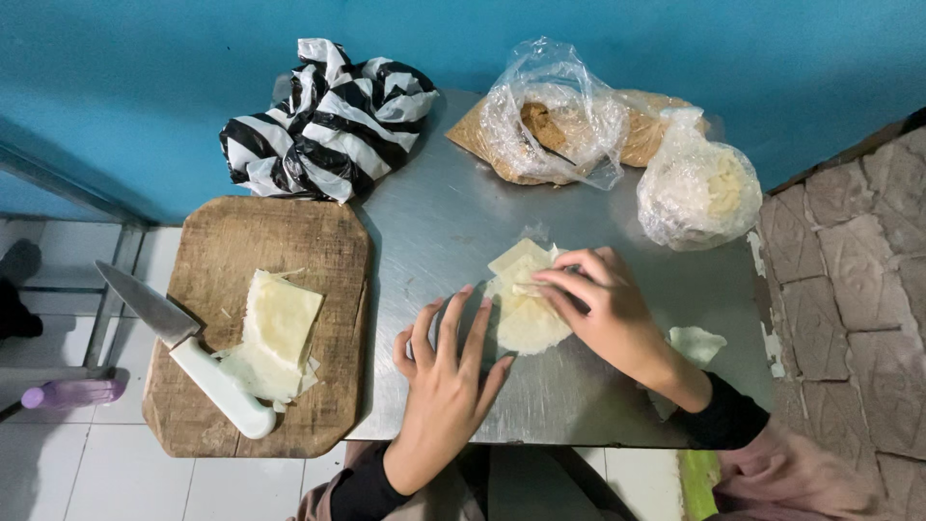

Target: The person spoons brown filling from a plastic-covered bowl onto thin square pastry wrappers laid on a metal table, then folds each wrapper over the filling by hand to form filled parcels, working through the wrappers one at a time. A knife and extra wrappers rest on a wooden cutting board beside the work area.

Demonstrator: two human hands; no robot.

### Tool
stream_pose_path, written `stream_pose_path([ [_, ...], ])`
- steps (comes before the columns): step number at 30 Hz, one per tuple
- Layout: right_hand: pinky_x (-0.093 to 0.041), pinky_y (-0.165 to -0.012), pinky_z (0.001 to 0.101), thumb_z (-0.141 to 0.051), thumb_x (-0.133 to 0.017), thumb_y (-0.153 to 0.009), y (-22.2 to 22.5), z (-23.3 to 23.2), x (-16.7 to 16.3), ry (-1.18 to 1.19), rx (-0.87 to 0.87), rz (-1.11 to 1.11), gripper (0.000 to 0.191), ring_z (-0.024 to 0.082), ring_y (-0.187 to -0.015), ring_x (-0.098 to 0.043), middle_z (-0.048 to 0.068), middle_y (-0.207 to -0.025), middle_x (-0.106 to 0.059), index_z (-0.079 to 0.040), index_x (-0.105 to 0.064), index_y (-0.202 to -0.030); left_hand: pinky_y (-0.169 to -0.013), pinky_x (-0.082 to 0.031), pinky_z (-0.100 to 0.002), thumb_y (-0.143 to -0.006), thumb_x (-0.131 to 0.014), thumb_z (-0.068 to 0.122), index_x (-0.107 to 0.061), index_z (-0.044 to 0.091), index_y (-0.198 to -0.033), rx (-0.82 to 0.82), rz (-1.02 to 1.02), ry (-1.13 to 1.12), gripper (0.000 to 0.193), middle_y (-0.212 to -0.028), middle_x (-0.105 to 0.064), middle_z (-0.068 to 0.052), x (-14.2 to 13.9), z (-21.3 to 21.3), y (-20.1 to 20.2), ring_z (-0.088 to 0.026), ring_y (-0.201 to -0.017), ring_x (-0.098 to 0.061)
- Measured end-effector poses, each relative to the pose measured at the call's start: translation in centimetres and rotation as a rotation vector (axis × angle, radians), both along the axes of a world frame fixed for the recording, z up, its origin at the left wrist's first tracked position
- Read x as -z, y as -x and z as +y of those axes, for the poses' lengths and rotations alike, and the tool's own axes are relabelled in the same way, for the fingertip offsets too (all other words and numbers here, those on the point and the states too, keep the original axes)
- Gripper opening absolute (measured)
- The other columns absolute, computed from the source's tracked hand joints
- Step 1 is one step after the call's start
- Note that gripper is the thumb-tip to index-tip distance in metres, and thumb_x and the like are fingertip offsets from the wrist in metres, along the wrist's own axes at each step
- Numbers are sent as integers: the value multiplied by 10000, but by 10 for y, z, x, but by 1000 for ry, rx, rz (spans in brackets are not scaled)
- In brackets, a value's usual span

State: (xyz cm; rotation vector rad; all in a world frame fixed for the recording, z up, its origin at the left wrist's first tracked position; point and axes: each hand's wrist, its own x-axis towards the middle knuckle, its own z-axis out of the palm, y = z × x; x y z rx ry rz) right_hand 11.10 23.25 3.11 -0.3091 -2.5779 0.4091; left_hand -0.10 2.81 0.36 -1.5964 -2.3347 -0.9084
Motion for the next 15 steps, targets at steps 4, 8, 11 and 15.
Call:
stream_pose_path([
  [4,-494,-850,378,-187,-811,-842,-1,-1,3,31,-10,-24,240,238,-929,-589,38,-1051,-666,-119,-783,-1071,-1089,-211,-541,-964,-663,393,-529,40,-1453,9,-10,3,618,-1529,-417,-160,1,-1,-1,-397,-1380,-345],
  [8,-499,-870,374,-167,-793,-871,3,6,9,81,3,9,215,259,-988,-602,51,-1055,-664,-106,-778,-1077,-1086,-208,-545,-961,-661,394,-541,49,-1445,12,-7,5,606,-1527,-417,-158,2,-1,-1,-398,-1381,-345],
  [11,-504,-879,356,-146,-790,-895,2,12,7,176,71,21,191,256,-1017,-630,61,-1076,-670,-87,-770,-1075,-1091,-208,-544,-958,-661,391,-551,59,-1435,10,-9,3,592,-1528,-420,-154,2,-1,-1,-397,-1383,-351],
  [15,-523,-916,336,-93,-772,-903,-21,7,-4,313,55,37,189,223,-1056,-673,61,-1102,-694,-70,-753,-1090,-1091,-208,-547,-954,-668,392,-572,81,-1413,1,15,-7,563,-1526,-428,-141,1,-1,-2,-389,-1376,-364],
])
